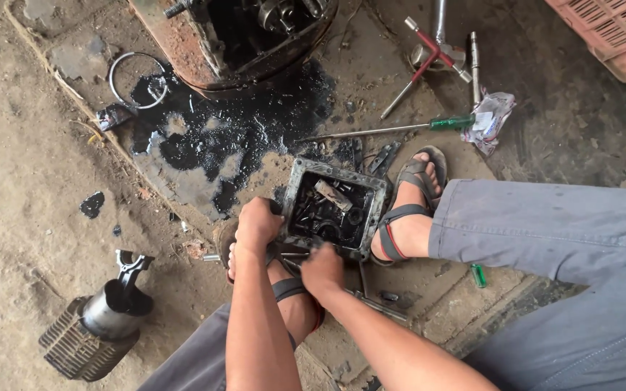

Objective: Disassembling, cleaning, and repairing a mechanical engine assembly on a workshop floor.

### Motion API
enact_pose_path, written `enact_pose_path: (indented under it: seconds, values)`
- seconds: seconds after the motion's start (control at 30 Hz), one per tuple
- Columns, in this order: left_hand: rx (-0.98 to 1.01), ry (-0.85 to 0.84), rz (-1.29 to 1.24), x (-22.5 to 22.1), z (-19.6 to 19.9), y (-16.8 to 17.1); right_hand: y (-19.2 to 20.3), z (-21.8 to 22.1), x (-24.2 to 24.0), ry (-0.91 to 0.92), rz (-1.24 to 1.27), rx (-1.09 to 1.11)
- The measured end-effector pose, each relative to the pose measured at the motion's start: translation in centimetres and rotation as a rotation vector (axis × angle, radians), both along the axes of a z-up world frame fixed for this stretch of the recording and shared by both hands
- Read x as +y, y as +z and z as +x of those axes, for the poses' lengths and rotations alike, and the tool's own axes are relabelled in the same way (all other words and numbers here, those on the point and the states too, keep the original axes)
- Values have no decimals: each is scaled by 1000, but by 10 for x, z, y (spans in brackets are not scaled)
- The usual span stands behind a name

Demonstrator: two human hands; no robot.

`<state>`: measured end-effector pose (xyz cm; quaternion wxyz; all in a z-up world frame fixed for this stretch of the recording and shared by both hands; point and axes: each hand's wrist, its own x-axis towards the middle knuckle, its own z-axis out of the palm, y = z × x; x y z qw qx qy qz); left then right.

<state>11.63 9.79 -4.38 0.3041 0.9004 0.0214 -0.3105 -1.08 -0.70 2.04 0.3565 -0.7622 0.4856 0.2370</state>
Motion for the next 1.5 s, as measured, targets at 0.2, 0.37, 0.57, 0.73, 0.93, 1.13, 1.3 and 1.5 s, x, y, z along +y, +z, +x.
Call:
enact_pose_path:
  seconds: [0.2, 0.37, 0.57, 0.73, 0.93, 1.13, 1.3, 1.5]
  values:
    - [63, 59, 12, -2, 1, 22, 0, 5, 3, -6, 92, 38]
    - [13, 34, -29, -1, 2, 14, -22, -29, 3, -1, -61, 59]
    - [36, 42, -9, 0, 0, 19, -5, -29, 0, 85, -6, 9]
    - [10, 42, -71, 2, -5, 8, -13, -31, -14, -46, -75, -66]
    - [-17, 64, -57, 4, -10, 8, 4, -17, 11, 144, 41, 12]
    - [45, 55, -105, 4, -6, 13, -33, -37, -8, -50, -122, -101]
    - [84, 111, -99, 3, -4, 21, -43, -32, 4, -58, -170, -47]
    - [64, 84, -84, 2, -3, 35, -35, -25, 5, -78, -150, -23]
